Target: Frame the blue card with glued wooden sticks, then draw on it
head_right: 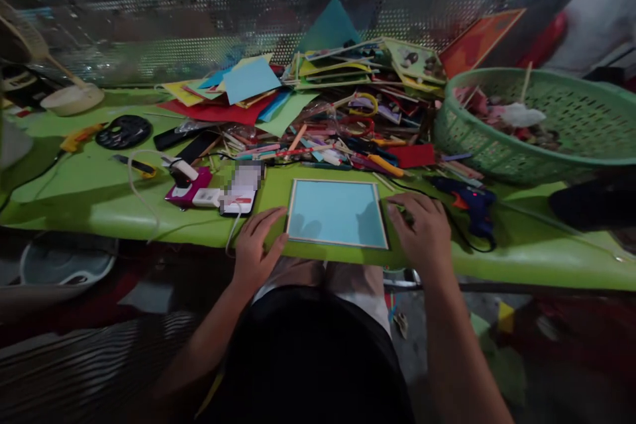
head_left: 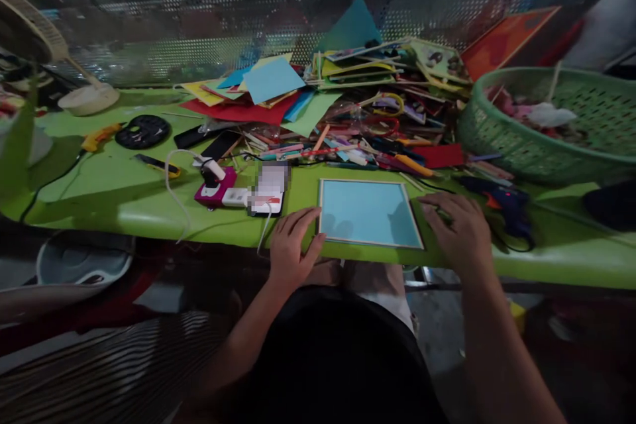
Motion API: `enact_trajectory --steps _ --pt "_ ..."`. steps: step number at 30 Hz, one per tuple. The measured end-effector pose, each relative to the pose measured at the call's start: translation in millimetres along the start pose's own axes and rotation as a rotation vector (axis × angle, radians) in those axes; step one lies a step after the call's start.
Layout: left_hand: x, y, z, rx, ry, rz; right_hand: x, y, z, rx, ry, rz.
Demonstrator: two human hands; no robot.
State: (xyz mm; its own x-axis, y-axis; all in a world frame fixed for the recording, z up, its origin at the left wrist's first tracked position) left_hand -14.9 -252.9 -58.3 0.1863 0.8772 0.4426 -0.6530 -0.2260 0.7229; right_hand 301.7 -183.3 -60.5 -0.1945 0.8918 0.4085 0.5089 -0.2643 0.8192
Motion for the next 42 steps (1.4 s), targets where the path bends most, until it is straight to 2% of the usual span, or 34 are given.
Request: enact_trajectory --steps 5,11,17,21,25,32,35,39,42 --pt "5.4 6.0 3.3 -0.086 -0.003 -0.058 -1.5 1.1 6.9 0.089 -0.066 -0.014" --pt "31.4 5.3 5.6 -0.112 -0.093 -0.205 -3.5 1.2 21.6 0.236 -0.181 -0.007" --pt "51.7 -8.1 -3.3 -0.124 -0.131 -0.312 -7.7 4.2 28.5 0.325 -0.267 -0.006" --pt "51.2 -19.4 -5.5 -0.042 -0.141 -0.457 -7.1 5.4 28.7 0.294 -0.311 -0.039" --pt "47.5 -23.4 -6.3 0.057 -0.195 -0.541 -2.7 5.2 29.7 0.229 -0.344 -0.059" --pt "40.3 -29.8 -6.8 0.199 -0.395 -0.420 9.7 3.4 34.6 0.088 -0.334 -0.057" --pt "38.7 -32.9 -6.5 0.230 -0.429 -0.369 5.8 1.2 37.0 0.061 -0.392 -0.053" --pt "43.6 -33.5 -4.5 0.248 -0.423 -0.413 3.2 1.9 32.3 0.047 -0.433 -0.053" --pt "49.1 -29.8 -2.2 0.215 -0.392 -0.442 24.2 9.6 11.5 -0.046 -0.290 -0.076"
Point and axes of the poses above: each hand's wrist, its own x-axis towards the middle knuckle, its own y-axis out of the back of the hand, z = x × y, the point moved 8 cm from there along x, towards the middle knuckle, and after that the axes turned 8 degrees about -z, right-handed, at the moved point
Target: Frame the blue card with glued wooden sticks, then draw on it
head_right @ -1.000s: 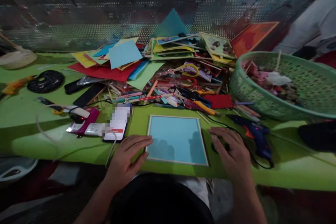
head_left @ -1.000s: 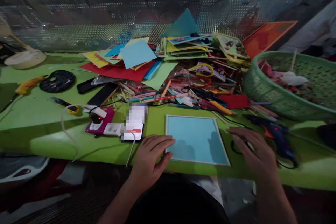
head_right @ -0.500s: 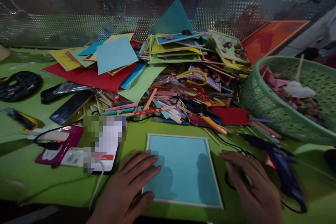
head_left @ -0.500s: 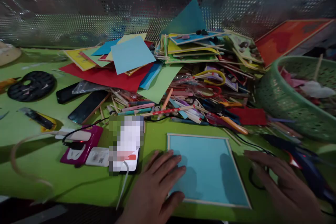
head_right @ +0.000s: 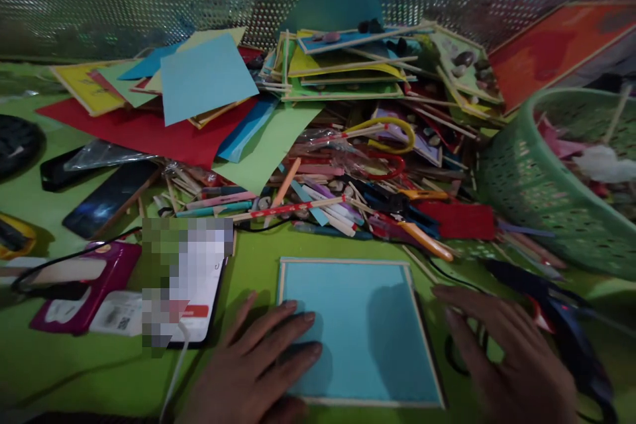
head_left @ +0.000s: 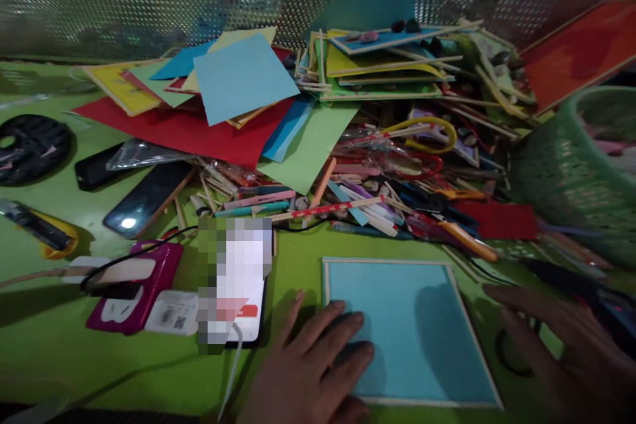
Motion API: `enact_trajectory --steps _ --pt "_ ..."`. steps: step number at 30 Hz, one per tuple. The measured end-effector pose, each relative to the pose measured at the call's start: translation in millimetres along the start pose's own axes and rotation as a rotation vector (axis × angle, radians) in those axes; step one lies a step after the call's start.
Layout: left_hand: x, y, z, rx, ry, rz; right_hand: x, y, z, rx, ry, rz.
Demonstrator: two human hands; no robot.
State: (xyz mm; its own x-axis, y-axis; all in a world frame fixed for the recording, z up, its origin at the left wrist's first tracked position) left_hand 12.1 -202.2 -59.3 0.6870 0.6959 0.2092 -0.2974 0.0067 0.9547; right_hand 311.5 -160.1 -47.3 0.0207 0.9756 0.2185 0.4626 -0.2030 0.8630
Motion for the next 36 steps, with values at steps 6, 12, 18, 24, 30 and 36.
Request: enact_trajectory --steps 6,12,18,24,30,36 --pt "2.5 -0.9 2.0 -0.093 0.091 -0.119 51.9 -14.0 -76.8 -0.105 0.503 -0.263" --pt "0.8 -6.1 6.4 -0.197 0.121 -0.211 82.5 -60.5 -85.5 -0.274 0.498 -0.317" --pt "0.5 -7.2 7.8 -0.191 0.112 -0.196 83.8 -68.9 -85.6 -0.349 0.535 -0.265" --pt "-3.0 -9.4 7.2 -0.162 0.100 -0.203 80.5 -67.1 -86.0 -0.340 0.584 -0.226" --pt "-6.9 -8.2 4.8 -0.134 0.077 -0.212 85.3 -44.2 -90.6 -0.284 0.627 -0.214" --pt "-8.3 -7.2 6.9 -0.132 0.075 -0.138 107.9 -41.2 -130.8 -0.238 0.757 -0.228"
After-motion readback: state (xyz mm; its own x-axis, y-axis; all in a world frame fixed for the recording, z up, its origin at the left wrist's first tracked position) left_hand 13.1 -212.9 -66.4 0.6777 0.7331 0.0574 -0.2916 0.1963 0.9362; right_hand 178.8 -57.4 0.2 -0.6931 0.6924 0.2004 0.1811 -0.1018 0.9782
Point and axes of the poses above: each hand's wrist, its own x-axis towards the middle knuckle, its own y-axis out of the back of the hand, z = x × y, the point moved 8 cm from there along x, towards the middle knuckle, and after that the axes turned 8 degrees about -z, right-handed, at the moved point
